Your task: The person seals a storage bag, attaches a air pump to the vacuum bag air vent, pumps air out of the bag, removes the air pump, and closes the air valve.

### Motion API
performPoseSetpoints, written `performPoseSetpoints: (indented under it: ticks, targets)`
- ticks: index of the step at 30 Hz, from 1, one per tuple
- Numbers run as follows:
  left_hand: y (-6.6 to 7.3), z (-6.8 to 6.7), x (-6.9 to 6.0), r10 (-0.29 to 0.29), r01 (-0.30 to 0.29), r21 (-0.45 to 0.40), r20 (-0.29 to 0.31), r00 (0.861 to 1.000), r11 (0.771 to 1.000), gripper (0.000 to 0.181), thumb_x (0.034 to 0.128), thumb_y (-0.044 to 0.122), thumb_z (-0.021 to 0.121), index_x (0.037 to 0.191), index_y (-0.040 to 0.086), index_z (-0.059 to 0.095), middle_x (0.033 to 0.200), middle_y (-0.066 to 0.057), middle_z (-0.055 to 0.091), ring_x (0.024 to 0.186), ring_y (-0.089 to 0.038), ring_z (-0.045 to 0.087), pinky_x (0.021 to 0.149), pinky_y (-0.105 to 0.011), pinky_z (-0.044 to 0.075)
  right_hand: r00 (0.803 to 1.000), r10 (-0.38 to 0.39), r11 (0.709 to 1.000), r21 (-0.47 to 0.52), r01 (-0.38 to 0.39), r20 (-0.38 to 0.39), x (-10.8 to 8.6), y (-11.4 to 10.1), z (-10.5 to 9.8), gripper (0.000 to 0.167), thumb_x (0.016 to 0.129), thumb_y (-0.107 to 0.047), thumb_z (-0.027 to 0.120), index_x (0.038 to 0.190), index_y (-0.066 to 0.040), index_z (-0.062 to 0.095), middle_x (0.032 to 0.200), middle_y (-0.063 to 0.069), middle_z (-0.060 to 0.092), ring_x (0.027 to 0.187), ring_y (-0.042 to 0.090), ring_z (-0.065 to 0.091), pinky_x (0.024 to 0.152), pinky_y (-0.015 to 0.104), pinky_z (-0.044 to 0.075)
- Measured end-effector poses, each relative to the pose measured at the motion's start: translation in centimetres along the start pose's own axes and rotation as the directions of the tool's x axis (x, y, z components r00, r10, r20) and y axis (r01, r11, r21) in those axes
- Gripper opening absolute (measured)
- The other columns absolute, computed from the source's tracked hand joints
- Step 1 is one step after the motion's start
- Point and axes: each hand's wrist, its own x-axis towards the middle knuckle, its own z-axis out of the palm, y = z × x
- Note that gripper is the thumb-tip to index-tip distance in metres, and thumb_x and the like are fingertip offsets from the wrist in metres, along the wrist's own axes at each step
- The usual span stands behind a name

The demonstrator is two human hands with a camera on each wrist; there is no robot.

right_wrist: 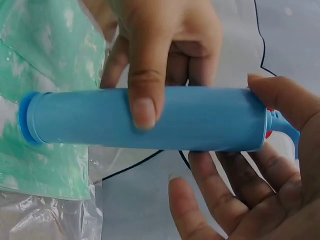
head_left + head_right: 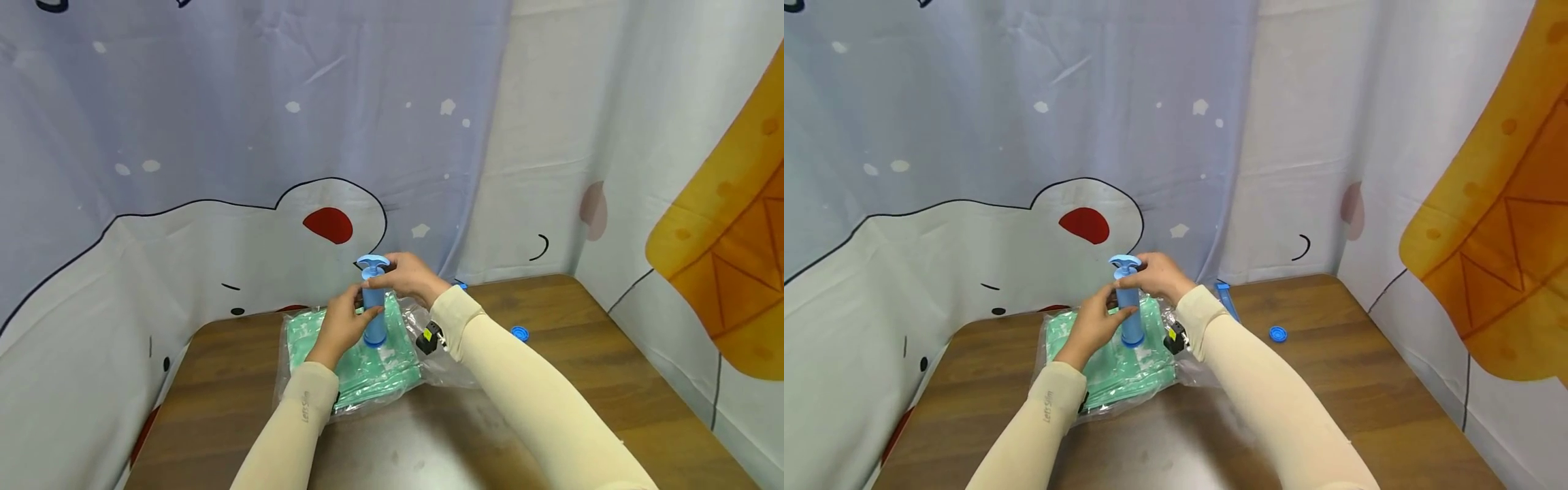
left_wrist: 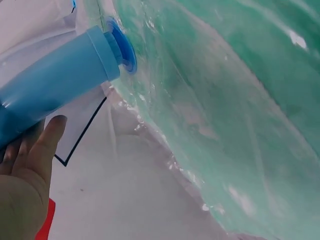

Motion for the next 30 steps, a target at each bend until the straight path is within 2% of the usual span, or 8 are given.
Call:
performPoseSetpoints:
  ticks: [4,7,10,12,15,20,27,30]
  targets:
    - [0.1,0.2,-0.2,-0.013,0.016,0.045,-0.056,0.998,0.999,0.062,0.1032,0.03,0.087,0.153,0.004,0.062,0.146,-0.021,0.078,0.137,-0.041,0.076,0.114,-0.06,0.063,1.0,-0.009,1.0,-0.009,0.009,-0.008,-0.7,-0.2,0.5,0.029,0.096,-0.029,0.092,0.103,-0.014,0.069,0.096,0.0,0.066,0.085,0.018,0.057,0.073,0.032,0.051]
    - [0.4,0.4,-0.2,-0.025,0.032,0.071,-0.102,0.994,0.997,0.063,0.0992,0.031,0.091,0.148,0.003,0.065,0.14,-0.021,0.08,0.131,-0.041,0.079,0.11,-0.058,0.065,0.998,-0.011,0.999,-0.054,0.008,-0.06,-1.1,-0.5,1.0,0.039,0.097,-0.036,0.092,0.118,-0.01,0.072,0.121,0.009,0.076,0.111,0.027,0.069,0.092,0.041,0.06]
    - [0.7,0.8,-0.1,-0.021,0.036,0.097,-0.152,0.988,0.995,0.064,0.0961,0.032,0.094,0.145,0.004,0.066,0.135,-0.022,0.082,0.125,-0.041,0.081,0.105,-0.057,0.067,0.992,0.008,0.995,-0.094,-0.019,-0.122,-1.4,-0.7,1.4,0.061,0.098,-0.042,0.091,0.141,-0.005,0.068,0.152,0.017,0.07,0.14,0.037,0.067,0.111,0.051,0.061]
    - [0.9,1.1,-0.1,-0.013,0.035,0.113,-0.187,0.982,0.993,0.062,0.0949,0.033,0.096,0.142,0.004,0.068,0.131,-0.021,0.083,0.121,-0.04,0.082,0.101,-0.057,0.069,0.986,0.021,0.991,-0.126,-0.042,-0.163,-1.4,-0.7,1.6,0.074,0.098,-0.047,0.09,0.152,-0.004,0.062,0.163,0.018,0.064,0.15,0.039,0.063,0.118,0.054,0.059]
    - [1.1,1.6,0.0,-0.008,0.042,0.142,-0.232,0.973,0.989,0.058,0.0933,0.035,0.097,0.136,0.007,0.068,0.125,-0.02,0.085,0.113,-0.038,0.082,0.096,-0.055,0.069,0.978,0.026,0.983,-0.17,-0.062,-0.205,-1.4,-0.5,2.0,0.083,0.097,-0.054,0.089,0.156,-0.003,0.059,0.163,0.017,0.065,0.149,0.038,0.064,0.118,0.054,0.06]
    - [1.4,1.9,0.0,-0.007,0.056,0.181,-0.265,0.964,0.982,0.055,0.0912,0.035,0.099,0.126,0.008,0.067,0.113,-0.017,0.085,0.101,-0.037,0.082,0.088,-0.055,0.067,0.969,0.006,0.974,-0.217,-0.061,-0.246,-1.2,-0.3,2.4,0.082,0.098,-0.059,0.086,0.153,-0.003,0.06,0.158,0.017,0.068,0.145,0.038,0.067,0.115,0.053,0.062]
    - [1.3,2.3,-0.2,-0.024,0.076,0.18,-0.277,0.96,0.981,0.055,0.0912,0.041,0.098,0.118,0.006,0.065,0.114,-0.017,0.083,0.102,-0.037,0.081,0.088,-0.055,0.066,0.956,-0.06,0.961,-0.277,-0.024,-0.288,-1.3,-0.1,2.6,0.07,0.098,-0.052,0.089,0.143,-0.002,0.068,0.147,0.016,0.075,0.132,0.036,0.074,0.107,0.051,0.066]
    - [1.0,1.9,-0.2,-0.01,0.051,0.161,-0.243,0.97,0.986,0.057,0.0925,0.043,0.097,0.12,0.007,0.062,0.113,-0.016,0.078,0.097,-0.034,0.076,0.083,-0.051,0.063,0.954,-0.08,0.958,-0.287,-0.007,-0.289,-1.3,-0.1,2.6,0.067,0.097,-0.05,0.09,0.141,-0.003,0.071,0.144,0.015,0.076,0.124,0.032,0.075,0.103,0.049,0.066]
